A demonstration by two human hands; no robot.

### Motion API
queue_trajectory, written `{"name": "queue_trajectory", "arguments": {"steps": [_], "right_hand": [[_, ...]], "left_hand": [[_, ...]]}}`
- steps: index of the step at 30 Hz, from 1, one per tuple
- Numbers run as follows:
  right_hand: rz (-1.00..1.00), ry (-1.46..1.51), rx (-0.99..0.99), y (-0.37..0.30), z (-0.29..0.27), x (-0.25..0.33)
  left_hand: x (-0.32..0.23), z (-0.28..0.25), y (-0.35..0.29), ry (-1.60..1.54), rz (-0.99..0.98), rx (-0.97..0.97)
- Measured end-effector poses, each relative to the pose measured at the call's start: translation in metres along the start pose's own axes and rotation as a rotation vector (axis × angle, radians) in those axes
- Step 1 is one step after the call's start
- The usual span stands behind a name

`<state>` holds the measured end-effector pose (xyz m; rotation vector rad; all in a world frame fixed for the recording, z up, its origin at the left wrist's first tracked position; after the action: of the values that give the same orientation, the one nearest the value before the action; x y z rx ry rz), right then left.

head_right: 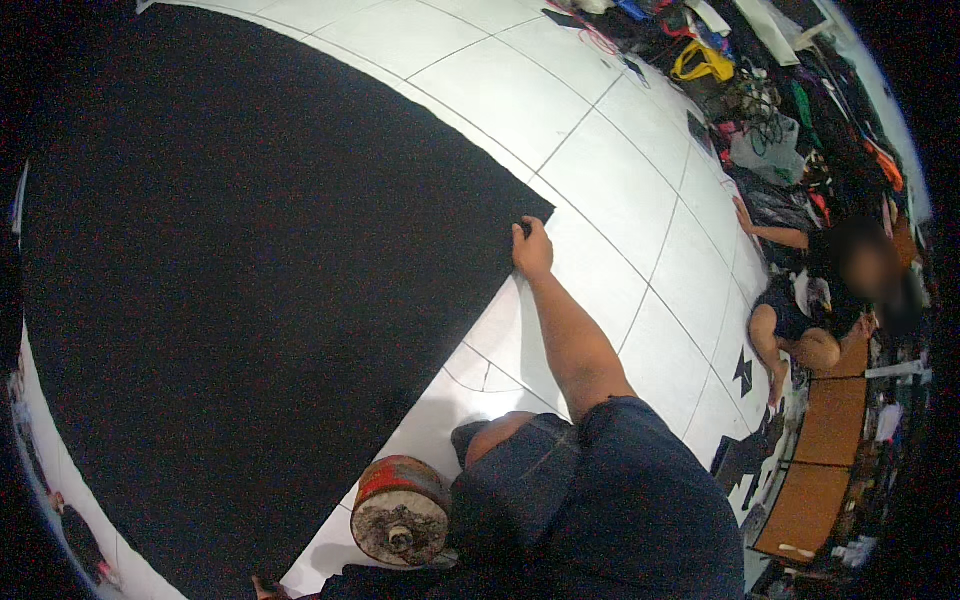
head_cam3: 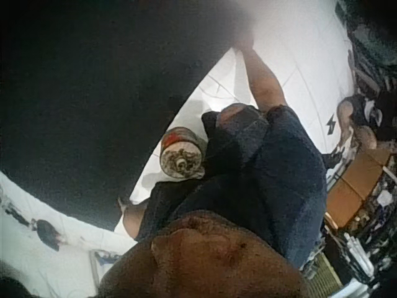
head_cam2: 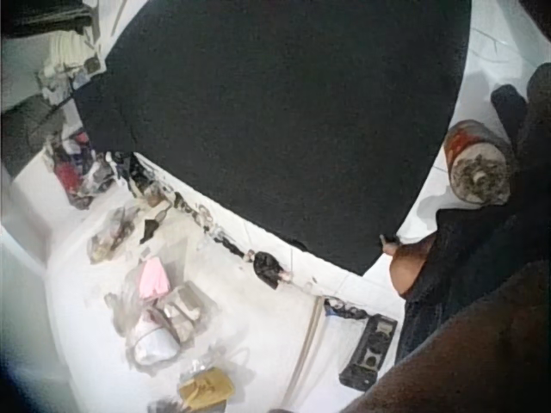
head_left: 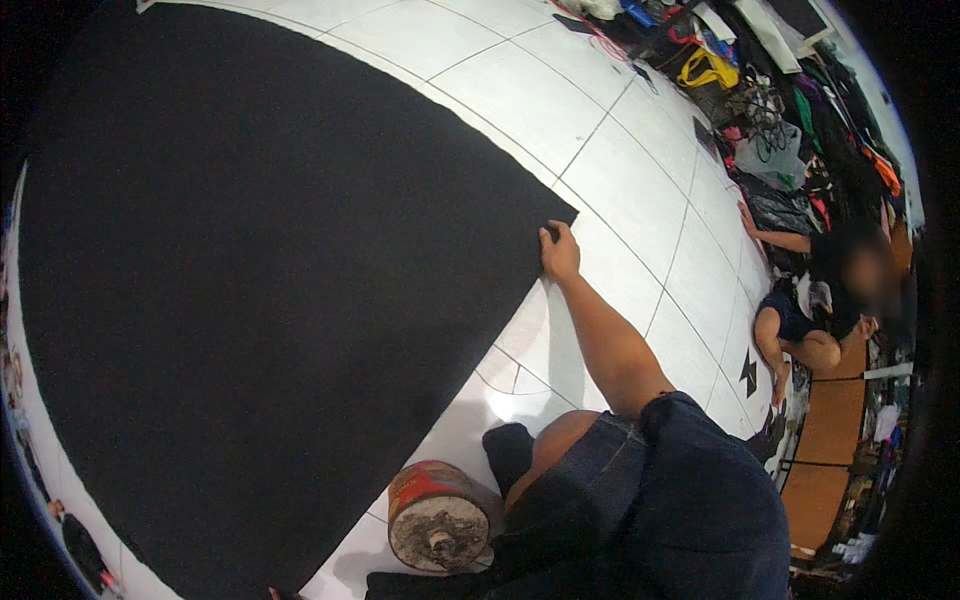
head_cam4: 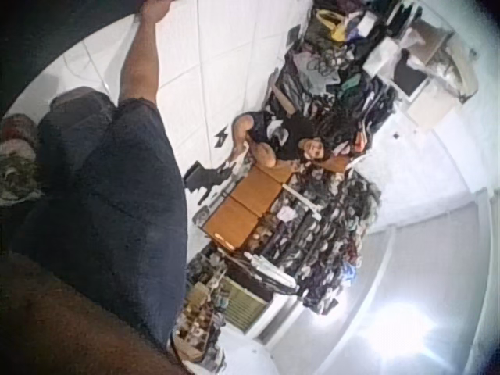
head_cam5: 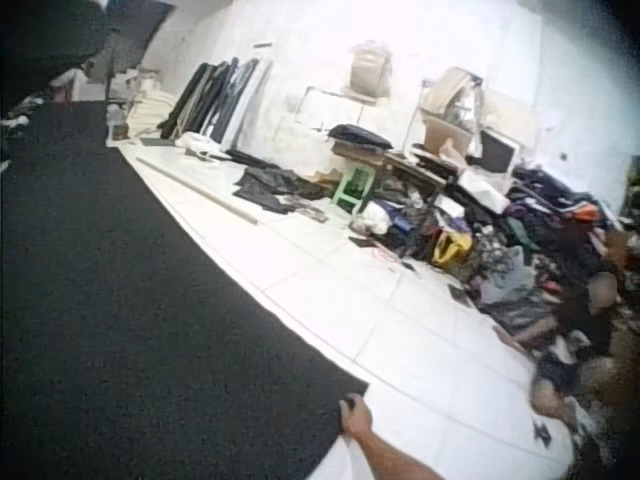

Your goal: The person lays out a piece of black fabric on the floor, smoothes it using a long wooden pole, and then cuts a strip from one side using shears before folding and rearranging the fabric.

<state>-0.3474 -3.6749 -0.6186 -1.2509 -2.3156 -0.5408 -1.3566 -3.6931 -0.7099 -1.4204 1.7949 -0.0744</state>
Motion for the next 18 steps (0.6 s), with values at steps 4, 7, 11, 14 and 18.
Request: {"name": "queue_trajectory", "arguments": {"steps": [4, 7, 11, 14, 18], "right_hand": [[0.031, -0.01, -0.107, 0.001, -0.001, -0.011], [0.069, -0.015, -0.148, 0.009, -0.004, -0.023], [0.203, 0.036, -0.114, 0.012, -0.007, -0.038], [0.2, 0.045, -0.108, 0.017, -0.005, -0.034], [0.188, -0.076, -0.039, 0.021, -0.02, -0.03]], "left_hand": [[-0.005, 0.008, 0.003, 0.025, 0.018, 0.014], [-0.007, 0.015, 0.003, 0.037, 0.03, 0.025], [-0.01, 0.018, 0.003, 0.052, 0.055, 0.031], [-0.006, 0.011, 0.004, 0.052, 0.055, 0.028], [0.004, 0.01, -0.001, 0.072, 0.068, 0.033]]}}
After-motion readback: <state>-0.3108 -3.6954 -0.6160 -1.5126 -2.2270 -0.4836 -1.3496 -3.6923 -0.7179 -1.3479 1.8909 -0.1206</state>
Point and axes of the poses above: each hand's wrist, its own y-axis towards the middle knuckle, its own z-axis out of the palm, x = y × z, the point moved 7 cm from there along y, towards the middle knuckle, and after that the axes turned 9 degrees about -z, right-handed, at the moved point
